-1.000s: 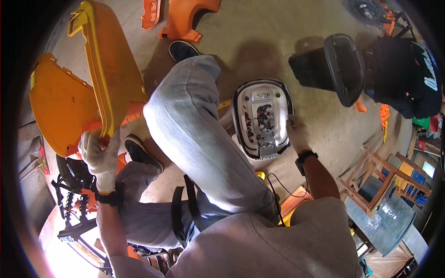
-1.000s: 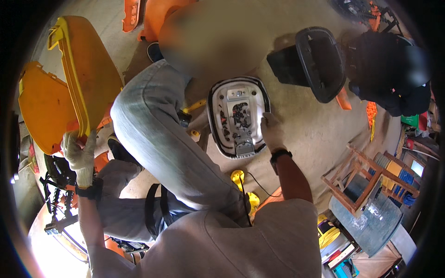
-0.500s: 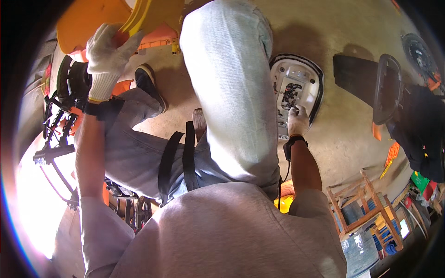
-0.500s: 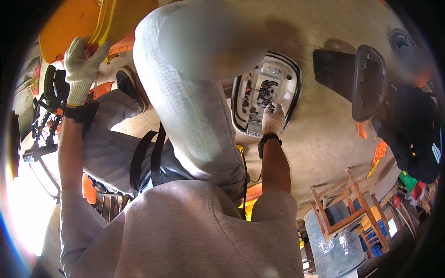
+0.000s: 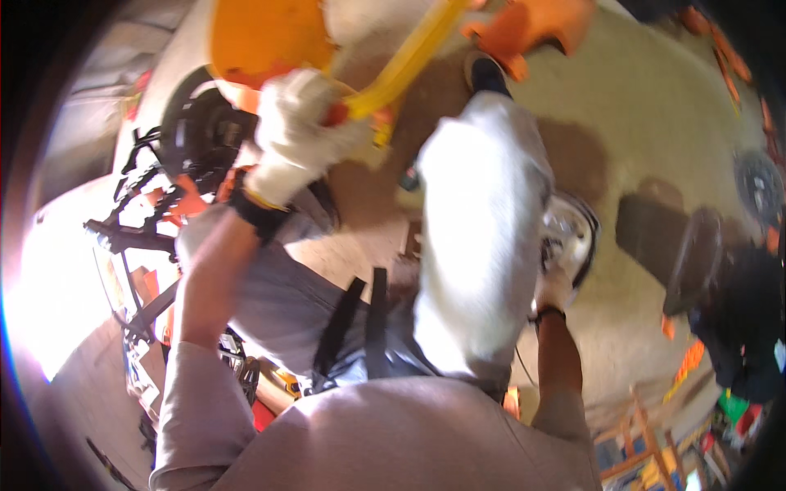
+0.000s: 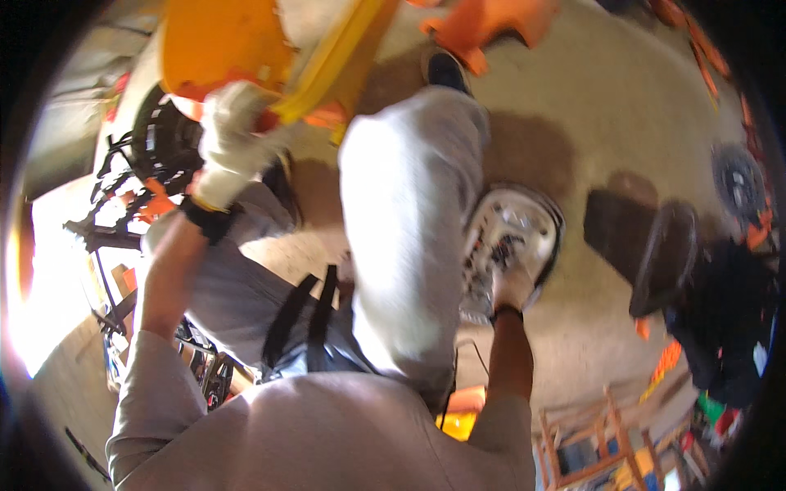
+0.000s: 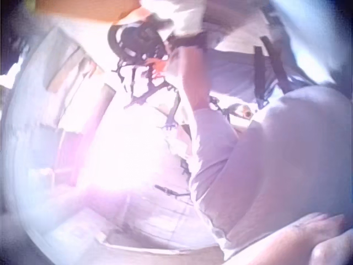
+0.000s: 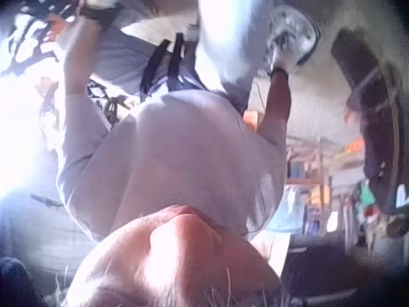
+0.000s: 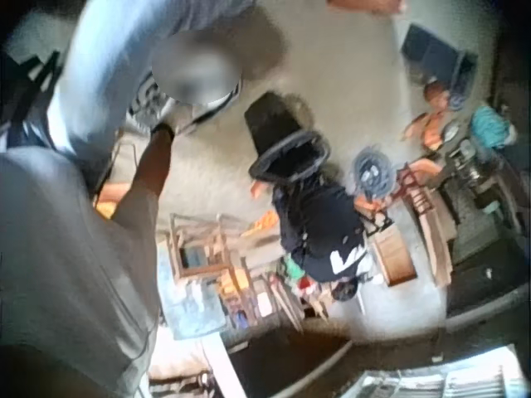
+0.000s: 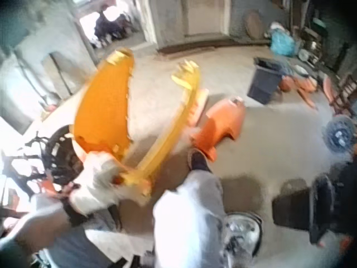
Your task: The person is assembling and securing plastic fairing panels on a motorcycle using an electric drill.
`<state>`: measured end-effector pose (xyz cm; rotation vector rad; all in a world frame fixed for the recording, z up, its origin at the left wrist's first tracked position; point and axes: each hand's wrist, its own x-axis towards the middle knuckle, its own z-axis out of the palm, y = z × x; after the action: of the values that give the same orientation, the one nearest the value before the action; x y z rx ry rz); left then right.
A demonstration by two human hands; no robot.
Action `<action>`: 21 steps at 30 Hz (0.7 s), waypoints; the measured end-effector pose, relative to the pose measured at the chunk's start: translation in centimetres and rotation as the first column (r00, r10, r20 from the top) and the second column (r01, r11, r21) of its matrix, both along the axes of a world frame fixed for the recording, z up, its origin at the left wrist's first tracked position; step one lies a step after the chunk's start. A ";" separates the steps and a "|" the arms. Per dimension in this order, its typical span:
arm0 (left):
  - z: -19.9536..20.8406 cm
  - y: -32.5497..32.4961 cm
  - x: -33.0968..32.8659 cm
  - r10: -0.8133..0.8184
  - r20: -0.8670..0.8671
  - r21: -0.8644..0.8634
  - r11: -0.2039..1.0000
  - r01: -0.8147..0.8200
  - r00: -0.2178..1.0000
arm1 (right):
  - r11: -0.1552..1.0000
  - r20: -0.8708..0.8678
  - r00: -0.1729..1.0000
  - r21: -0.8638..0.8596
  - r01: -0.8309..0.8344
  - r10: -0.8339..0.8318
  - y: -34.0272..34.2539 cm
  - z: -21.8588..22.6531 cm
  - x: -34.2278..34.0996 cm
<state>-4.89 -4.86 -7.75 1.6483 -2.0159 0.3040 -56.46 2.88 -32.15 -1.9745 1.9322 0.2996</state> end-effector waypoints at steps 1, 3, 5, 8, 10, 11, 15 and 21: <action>-0.2 -0.3 -0.3 -0.023 -0.046 -0.011 1.000 0.023 0.999 | 1.000 0.007 1.000 -0.016 0.010 -0.010 -0.2 0.4 -0.4; 0.4 -0.4 -0.8 -0.013 -0.069 0.035 0.999 0.016 0.998 | 0.985 -0.156 0.984 0.132 0.108 -0.087 -1.3 0.9 0.8; -0.4 0.0 -0.4 -0.021 -0.148 0.066 0.997 0.031 0.989 | 0.993 -0.125 0.991 0.099 0.066 -0.054 -2.7 1.2 1.5; -0.1 0.8 0.8 -0.038 -0.111 0.088 0.995 0.048 0.993 | 0.999 -0.044 0.998 0.039 0.036 -0.034 -5.0 2.9 4.7; 0.2 1.0 0.7 -0.024 -0.131 0.085 0.996 0.035 0.991 | 0.999 -0.014 0.999 -0.001 0.034 -0.034 -5.4 3.4 4.4; 0.4 0.9 0.8 -0.032 -0.140 0.078 0.996 0.044 0.990 | 0.999 0.004 0.999 -0.026 0.037 -0.036 -5.9 3.3 4.2; 0.7 1.0 0.1 -0.058 -0.184 0.056 0.996 0.069 0.981 | 0.990 0.117 0.993 -0.141 0.032 -0.015 -9.5 3.5 5.7; -0.6 1.8 1.0 -0.029 -0.149 0.038 0.999 0.035 0.988 | 0.968 0.241 0.969 -0.250 0.010 0.052 -14.5 3.7 7.6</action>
<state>-3.89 -3.09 -8.35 1.6113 -1.9466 0.1246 -48.82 -11.57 -28.47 -2.0736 1.8628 -0.1878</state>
